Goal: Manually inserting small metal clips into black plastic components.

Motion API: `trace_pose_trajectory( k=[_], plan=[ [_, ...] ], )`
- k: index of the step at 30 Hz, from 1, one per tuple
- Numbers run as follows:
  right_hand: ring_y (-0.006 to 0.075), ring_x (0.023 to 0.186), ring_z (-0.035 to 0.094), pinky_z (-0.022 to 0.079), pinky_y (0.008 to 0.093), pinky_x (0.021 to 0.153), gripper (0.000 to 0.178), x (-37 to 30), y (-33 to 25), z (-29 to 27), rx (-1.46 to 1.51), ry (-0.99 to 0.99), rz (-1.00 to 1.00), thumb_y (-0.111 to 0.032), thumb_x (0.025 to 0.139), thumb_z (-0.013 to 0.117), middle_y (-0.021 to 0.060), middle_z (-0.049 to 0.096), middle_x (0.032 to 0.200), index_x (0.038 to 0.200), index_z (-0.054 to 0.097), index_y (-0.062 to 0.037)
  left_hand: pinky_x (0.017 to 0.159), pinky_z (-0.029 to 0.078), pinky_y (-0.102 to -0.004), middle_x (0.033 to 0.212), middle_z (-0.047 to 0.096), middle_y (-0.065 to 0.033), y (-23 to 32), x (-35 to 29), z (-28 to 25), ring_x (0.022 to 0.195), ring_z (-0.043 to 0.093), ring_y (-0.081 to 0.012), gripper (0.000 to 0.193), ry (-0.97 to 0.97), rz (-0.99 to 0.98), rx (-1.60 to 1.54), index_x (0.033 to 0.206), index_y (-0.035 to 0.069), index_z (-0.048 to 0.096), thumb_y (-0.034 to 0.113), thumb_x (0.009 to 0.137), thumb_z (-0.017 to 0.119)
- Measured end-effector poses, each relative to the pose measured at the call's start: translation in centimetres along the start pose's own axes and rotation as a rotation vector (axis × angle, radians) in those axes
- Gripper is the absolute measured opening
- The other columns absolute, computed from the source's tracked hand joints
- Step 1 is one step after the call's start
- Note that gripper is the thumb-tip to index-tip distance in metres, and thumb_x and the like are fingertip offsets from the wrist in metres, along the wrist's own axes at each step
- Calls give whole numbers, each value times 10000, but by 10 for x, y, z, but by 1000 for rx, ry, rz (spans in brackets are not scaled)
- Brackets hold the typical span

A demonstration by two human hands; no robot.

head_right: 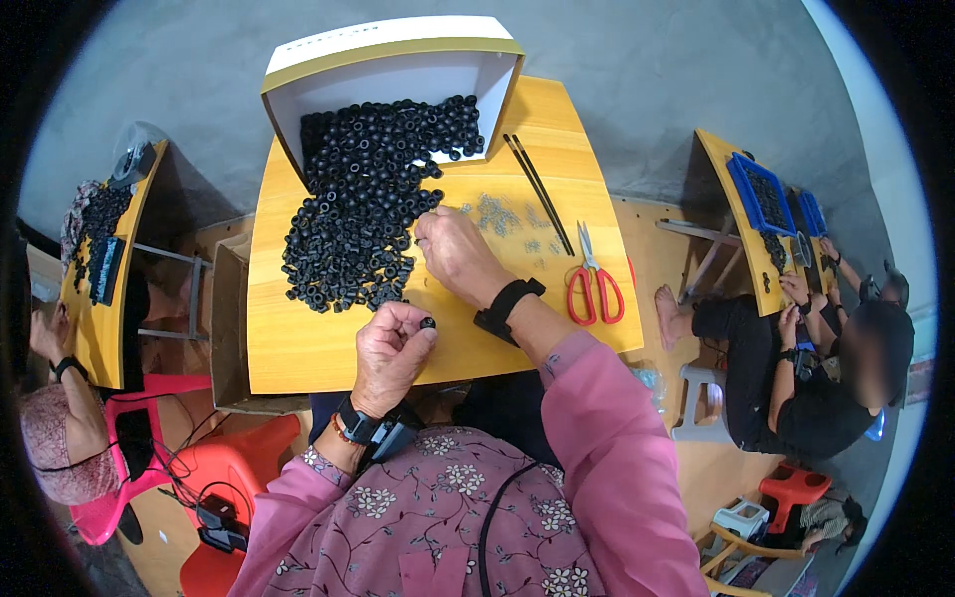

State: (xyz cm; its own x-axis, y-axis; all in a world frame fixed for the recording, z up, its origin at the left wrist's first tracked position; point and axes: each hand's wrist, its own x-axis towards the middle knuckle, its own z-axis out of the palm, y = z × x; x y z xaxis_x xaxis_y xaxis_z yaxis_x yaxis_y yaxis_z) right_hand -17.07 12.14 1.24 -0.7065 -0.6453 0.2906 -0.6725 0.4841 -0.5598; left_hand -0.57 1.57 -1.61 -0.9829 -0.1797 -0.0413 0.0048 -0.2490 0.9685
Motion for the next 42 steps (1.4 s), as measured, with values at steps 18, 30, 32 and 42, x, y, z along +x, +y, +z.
trace_pose_trajectory(
  k=[18,30,32,42],
  plan=[
    [88,769,628,510,237,698,177,-92,-31,-39,774,-112,230,13,883,676,44,663,890,1057,706,5,655,514,-226,835,650,-25,-3,3,-1,703,594,-73,126,-68,52,-14,1043,10,584,42,953,666],
    [105,720,648,529,246,665,147,-94,-32,-25,804,-50,240,6,898,664,67,670,841,1038,707,16,604,483,-197,803,642,-12,-4,2,0,667,567,-50,129,-41,39,-48,1056,-1,601,31,949,665],
    [102,720,647,528,246,663,137,-92,-33,-27,737,-57,214,3,896,669,61,669,826,1028,707,12,612,493,-199,807,648,-17,-3,2,0,673,577,-54,134,-45,49,-37,1061,-8,607,21,945,667],
    [324,759,631,519,397,658,103,-79,-39,-43,239,-114,-156,-31,826,648,125,614,799,929,660,-24,629,519,-213,863,680,-47,-5,2,-2,708,614,-73,115,-43,28,-42,1038,-13,603,16,946,665]
  ],
)
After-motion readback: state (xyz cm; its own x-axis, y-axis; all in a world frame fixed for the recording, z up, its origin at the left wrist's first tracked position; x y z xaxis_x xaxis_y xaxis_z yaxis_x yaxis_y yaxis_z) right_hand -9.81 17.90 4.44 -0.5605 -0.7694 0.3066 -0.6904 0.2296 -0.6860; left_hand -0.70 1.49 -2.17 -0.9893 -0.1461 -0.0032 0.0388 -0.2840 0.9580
